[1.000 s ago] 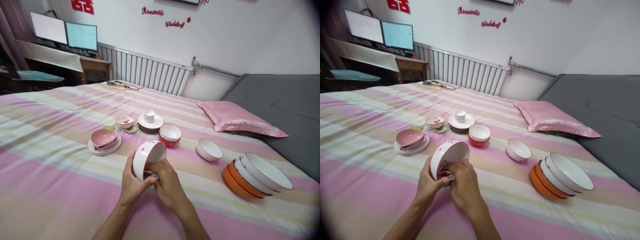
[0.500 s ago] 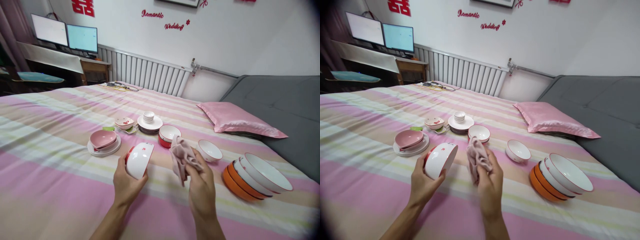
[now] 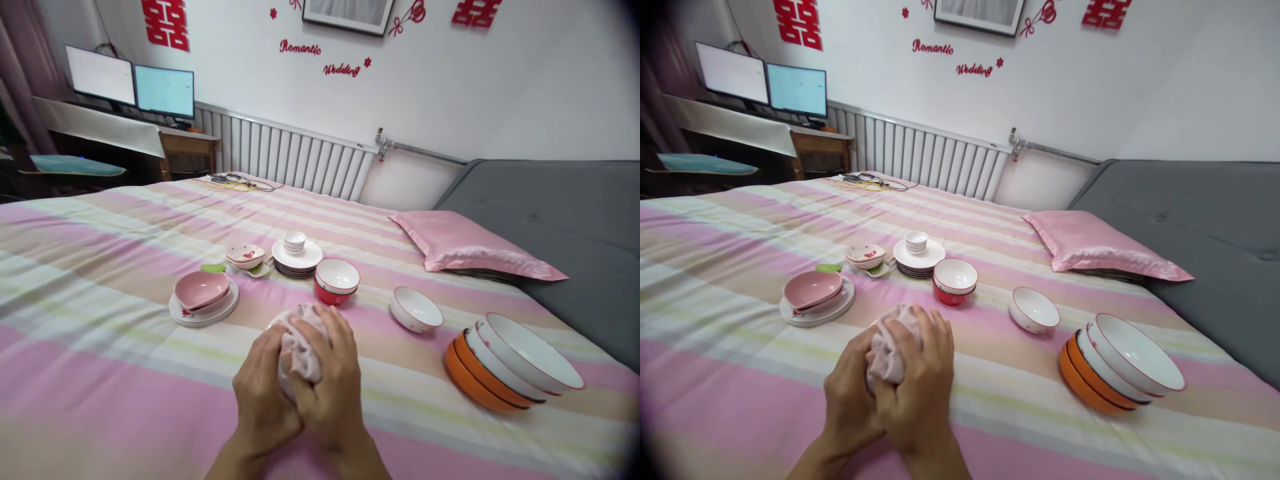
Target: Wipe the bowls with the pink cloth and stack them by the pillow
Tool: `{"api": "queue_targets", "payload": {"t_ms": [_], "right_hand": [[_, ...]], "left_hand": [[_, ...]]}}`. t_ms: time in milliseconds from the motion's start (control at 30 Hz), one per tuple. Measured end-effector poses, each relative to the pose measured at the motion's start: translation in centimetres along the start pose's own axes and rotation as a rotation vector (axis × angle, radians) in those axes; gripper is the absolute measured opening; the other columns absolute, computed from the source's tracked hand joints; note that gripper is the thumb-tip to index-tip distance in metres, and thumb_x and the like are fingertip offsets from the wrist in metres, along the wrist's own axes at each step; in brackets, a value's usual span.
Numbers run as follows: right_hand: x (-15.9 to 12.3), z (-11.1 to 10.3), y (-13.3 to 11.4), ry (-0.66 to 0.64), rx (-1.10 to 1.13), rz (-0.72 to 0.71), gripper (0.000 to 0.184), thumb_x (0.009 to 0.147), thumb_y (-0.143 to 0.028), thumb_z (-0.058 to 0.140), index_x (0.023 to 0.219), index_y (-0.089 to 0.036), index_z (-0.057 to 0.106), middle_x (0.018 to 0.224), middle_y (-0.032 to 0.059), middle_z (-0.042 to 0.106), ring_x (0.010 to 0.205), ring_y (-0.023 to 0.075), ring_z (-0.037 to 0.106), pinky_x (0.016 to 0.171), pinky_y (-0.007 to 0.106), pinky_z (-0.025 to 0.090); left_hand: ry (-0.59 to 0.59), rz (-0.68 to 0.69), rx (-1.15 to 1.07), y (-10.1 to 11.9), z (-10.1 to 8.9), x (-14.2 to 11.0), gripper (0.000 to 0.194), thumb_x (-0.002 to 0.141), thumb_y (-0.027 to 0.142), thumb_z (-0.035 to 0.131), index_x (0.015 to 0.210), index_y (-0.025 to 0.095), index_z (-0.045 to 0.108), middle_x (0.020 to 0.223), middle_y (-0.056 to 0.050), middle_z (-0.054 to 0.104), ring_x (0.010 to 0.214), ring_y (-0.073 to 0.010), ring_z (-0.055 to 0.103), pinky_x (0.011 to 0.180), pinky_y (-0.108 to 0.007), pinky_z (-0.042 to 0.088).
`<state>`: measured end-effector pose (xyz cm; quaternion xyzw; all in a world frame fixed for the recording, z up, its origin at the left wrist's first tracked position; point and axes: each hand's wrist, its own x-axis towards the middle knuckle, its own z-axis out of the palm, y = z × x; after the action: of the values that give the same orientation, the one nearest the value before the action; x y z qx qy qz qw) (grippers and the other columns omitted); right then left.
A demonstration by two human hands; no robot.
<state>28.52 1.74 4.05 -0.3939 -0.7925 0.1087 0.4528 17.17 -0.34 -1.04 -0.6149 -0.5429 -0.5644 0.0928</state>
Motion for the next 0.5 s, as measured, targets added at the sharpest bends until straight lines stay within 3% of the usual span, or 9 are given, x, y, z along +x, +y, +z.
{"api": "queue_targets", "payload": {"t_ms": [67,133,267,367,433,500], "right_hand": [[0.8,-1.2,1.2,-0.009,0.171,0.145,0.035,0.082,-0.034,0.056,0.115,-0.026,0.062,0.129,0.0068,0.054,0.123,0.0278,0.043,0.104,0.046,0.032],[1.3,-2.2,2.6,-0.063,0.4,0.316,0.032,0.085,-0.04,0.054,0.109,-0.023,0.065,0.117,0.0069,0.063,0.114,0.0255,0.053,0.099,0.04,0.039],[1.7,-3.2,4.7,-0.18,0.767,0.621,0.055,0.086,-0.058,0.041,0.102,-0.013,0.069,0.094,0.0116,0.071,0.093,0.0275,0.064,0.083,0.039,0.049],[1.6,-3.2,4.0,-0.167,0.794,0.541,0.062,0.092,-0.056,0.024,0.114,-0.013,0.063,0.107,0.0127,0.068,0.103,0.026,0.061,0.091,0.042,0.045],[1.4,-2.8,2.5,-0.122,0.561,0.368,0.052,0.094,-0.049,0.026,0.122,-0.019,0.058,0.126,0.01,0.058,0.12,0.0247,0.049,0.103,0.045,0.035],[0.9,-2.1,0.4,-0.114,0.26,0.187,0.044,0.093,-0.043,0.035,0.126,-0.022,0.054,0.142,0.0072,0.042,0.134,0.0255,0.031,0.11,0.048,0.022]], "left_hand": [[-0.049,0.177,0.014,0.5,-0.1,0.2,0.068,0.06,0.025,0.064,0.124,0.012,0.045,0.117,-0.017,0.059,0.111,-0.0322,0.055,0.092,-0.045,0.047],[-0.111,0.27,-0.01,1.0,-0.1,0.3,0.075,0.057,0.025,0.065,0.126,0.009,0.043,0.119,-0.019,0.058,0.113,-0.0329,0.054,0.095,-0.045,0.045],[-0.183,0.33,-0.062,1.5,0.1,0.1,0.077,0.057,0.028,0.067,0.128,0.008,0.041,0.12,-0.02,0.057,0.115,-0.0332,0.053,0.098,-0.047,0.043],[-0.151,0.31,-0.056,1.3,0.3,0.2,0.076,0.058,0.029,0.068,0.127,0.009,0.042,0.119,-0.02,0.058,0.114,-0.0334,0.054,0.096,-0.046,0.045],[-0.103,0.248,-0.02,0.9,0.3,0.3,0.073,0.058,0.027,0.068,0.125,0.01,0.044,0.117,-0.02,0.059,0.111,-0.0333,0.055,0.093,-0.046,0.047],[-0.039,0.102,0.016,0.2,0.3,0.3,0.065,0.061,0.027,0.067,0.121,0.014,0.047,0.115,-0.017,0.06,0.107,-0.032,0.057,0.089,-0.044,0.048]]}}
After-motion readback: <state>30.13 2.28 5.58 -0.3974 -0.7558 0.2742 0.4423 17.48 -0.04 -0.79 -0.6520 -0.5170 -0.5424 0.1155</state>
